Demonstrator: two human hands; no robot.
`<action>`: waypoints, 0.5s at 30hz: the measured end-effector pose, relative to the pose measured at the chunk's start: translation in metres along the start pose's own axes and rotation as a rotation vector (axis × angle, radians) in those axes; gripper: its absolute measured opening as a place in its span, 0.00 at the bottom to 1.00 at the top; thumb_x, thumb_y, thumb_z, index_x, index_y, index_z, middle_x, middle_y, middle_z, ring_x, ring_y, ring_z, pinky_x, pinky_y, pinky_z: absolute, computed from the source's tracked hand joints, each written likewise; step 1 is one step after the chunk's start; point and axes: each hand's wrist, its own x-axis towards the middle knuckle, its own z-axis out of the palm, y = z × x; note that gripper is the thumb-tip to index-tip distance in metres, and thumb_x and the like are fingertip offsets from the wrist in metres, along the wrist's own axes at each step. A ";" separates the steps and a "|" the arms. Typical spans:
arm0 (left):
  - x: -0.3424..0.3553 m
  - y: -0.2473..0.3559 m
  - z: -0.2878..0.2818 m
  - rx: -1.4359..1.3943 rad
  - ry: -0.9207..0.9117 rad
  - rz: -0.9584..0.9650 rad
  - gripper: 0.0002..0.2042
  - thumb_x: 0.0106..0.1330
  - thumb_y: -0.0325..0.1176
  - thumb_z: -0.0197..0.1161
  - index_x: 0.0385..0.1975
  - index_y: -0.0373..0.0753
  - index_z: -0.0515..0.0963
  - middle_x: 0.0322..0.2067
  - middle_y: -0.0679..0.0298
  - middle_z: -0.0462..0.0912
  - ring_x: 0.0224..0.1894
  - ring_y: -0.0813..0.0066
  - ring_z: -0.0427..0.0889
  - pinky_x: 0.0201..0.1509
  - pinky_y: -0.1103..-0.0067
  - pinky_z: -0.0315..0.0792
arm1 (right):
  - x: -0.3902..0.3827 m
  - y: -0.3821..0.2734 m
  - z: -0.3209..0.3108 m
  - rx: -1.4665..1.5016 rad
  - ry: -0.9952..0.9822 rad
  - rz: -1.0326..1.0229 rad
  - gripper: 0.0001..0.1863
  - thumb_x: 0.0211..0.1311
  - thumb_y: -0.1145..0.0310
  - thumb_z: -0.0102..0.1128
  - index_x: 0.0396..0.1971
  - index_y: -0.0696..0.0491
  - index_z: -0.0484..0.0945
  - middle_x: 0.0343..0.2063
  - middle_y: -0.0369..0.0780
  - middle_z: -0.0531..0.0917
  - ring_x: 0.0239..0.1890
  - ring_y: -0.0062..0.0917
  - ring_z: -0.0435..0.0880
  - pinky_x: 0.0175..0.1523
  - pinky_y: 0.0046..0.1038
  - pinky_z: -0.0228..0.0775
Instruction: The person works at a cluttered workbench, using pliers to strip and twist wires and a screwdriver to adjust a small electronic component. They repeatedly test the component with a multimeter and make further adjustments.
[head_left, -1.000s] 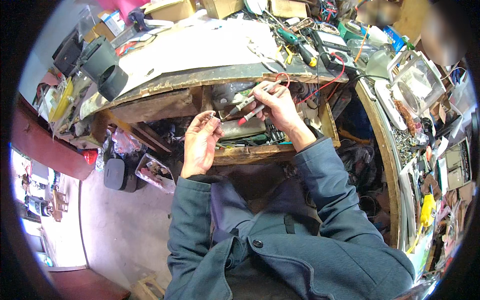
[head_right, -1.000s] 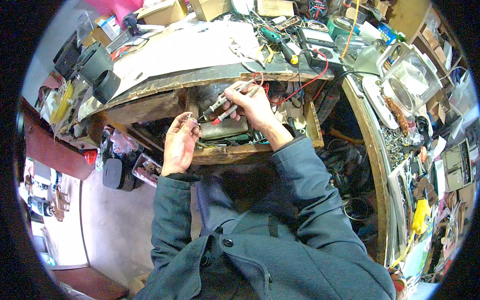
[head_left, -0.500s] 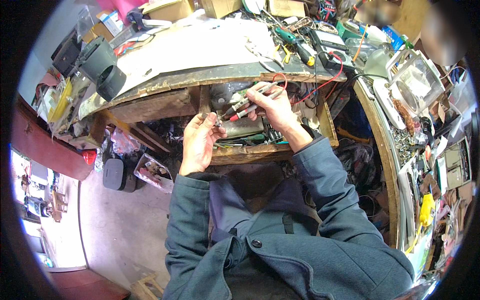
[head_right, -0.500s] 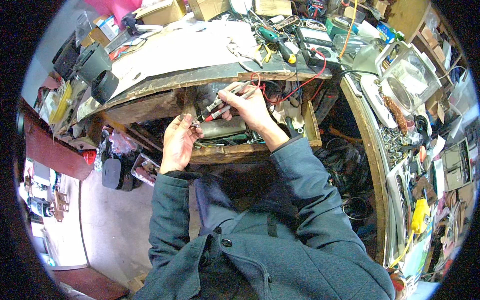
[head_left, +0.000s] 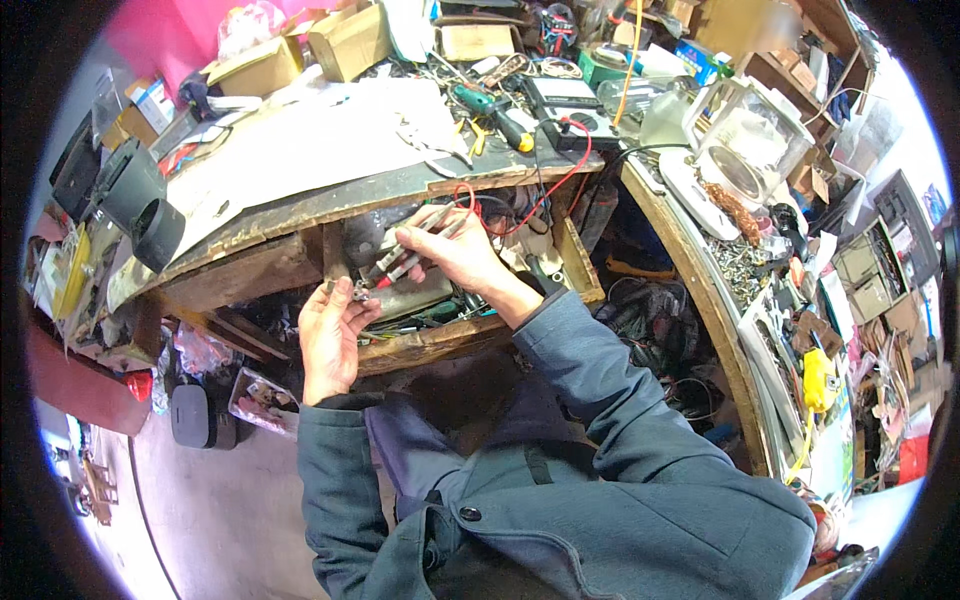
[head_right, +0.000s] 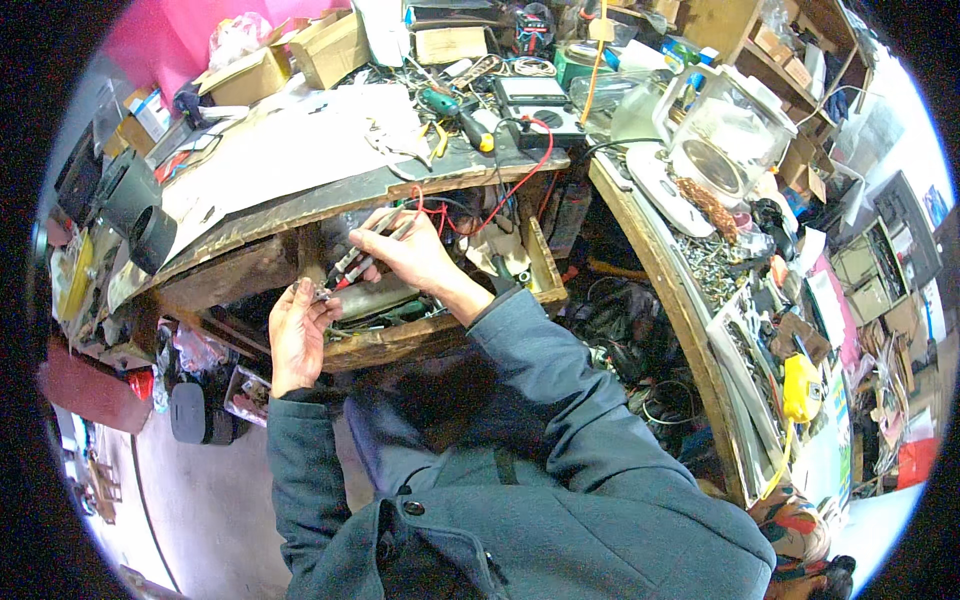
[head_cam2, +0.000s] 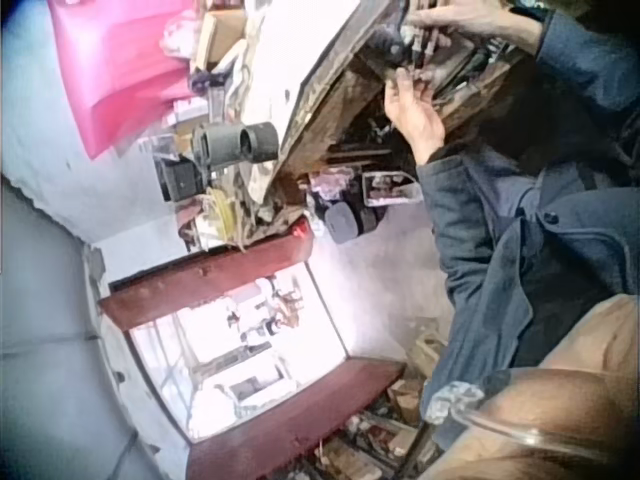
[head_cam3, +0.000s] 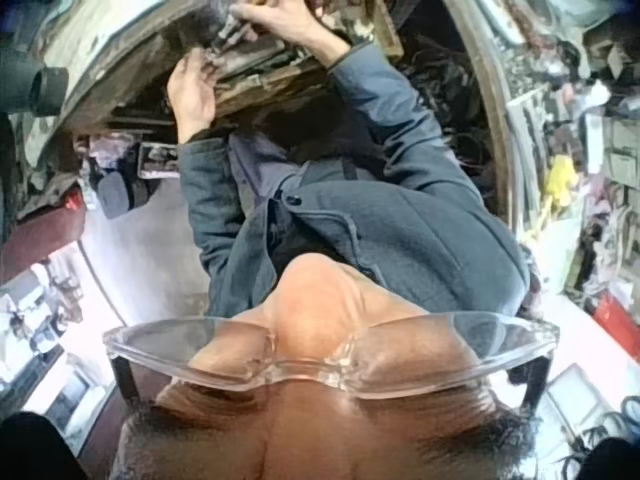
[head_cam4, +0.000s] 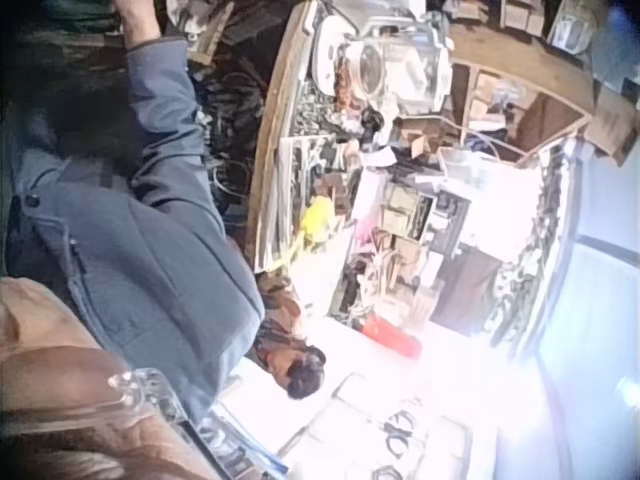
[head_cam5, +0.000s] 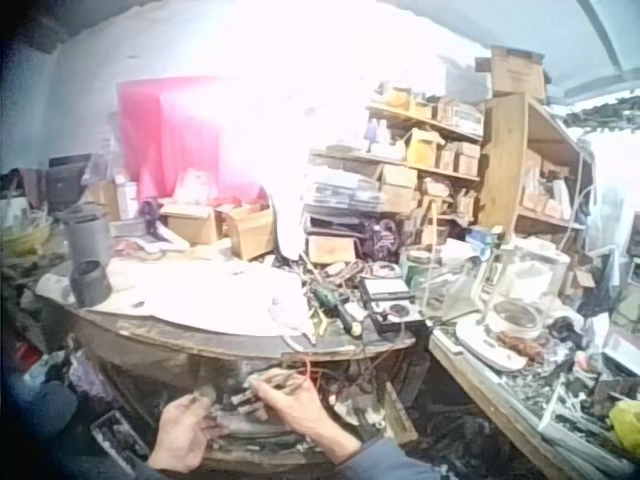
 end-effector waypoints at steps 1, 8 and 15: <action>0.000 0.000 -0.002 -0.003 0.001 -0.003 0.10 0.72 0.35 0.68 0.42 0.37 0.78 0.33 0.61 0.86 0.33 0.68 0.88 0.41 0.72 0.86 | 0.000 -0.001 0.000 -0.007 -0.011 -0.008 0.11 0.70 0.66 0.68 0.38 0.60 0.84 0.28 0.40 0.88 0.22 0.18 0.84 0.27 0.21 0.78; -0.002 -0.001 -0.002 0.010 -0.023 0.017 0.08 0.72 0.32 0.68 0.42 0.36 0.78 0.34 0.62 0.86 0.35 0.69 0.88 0.42 0.74 0.85 | -0.002 0.001 0.000 0.007 0.006 0.000 0.11 0.68 0.65 0.69 0.34 0.59 0.82 0.26 0.38 0.86 0.23 0.20 0.85 0.27 0.23 0.80; -0.004 -0.004 -0.007 0.012 -0.051 0.056 0.07 0.72 0.28 0.66 0.46 0.37 0.78 0.38 0.60 0.86 0.38 0.69 0.87 0.46 0.72 0.83 | 0.002 0.007 -0.006 0.125 0.009 0.006 0.08 0.70 0.68 0.66 0.36 0.58 0.81 0.27 0.40 0.87 0.22 0.19 0.84 0.26 0.22 0.75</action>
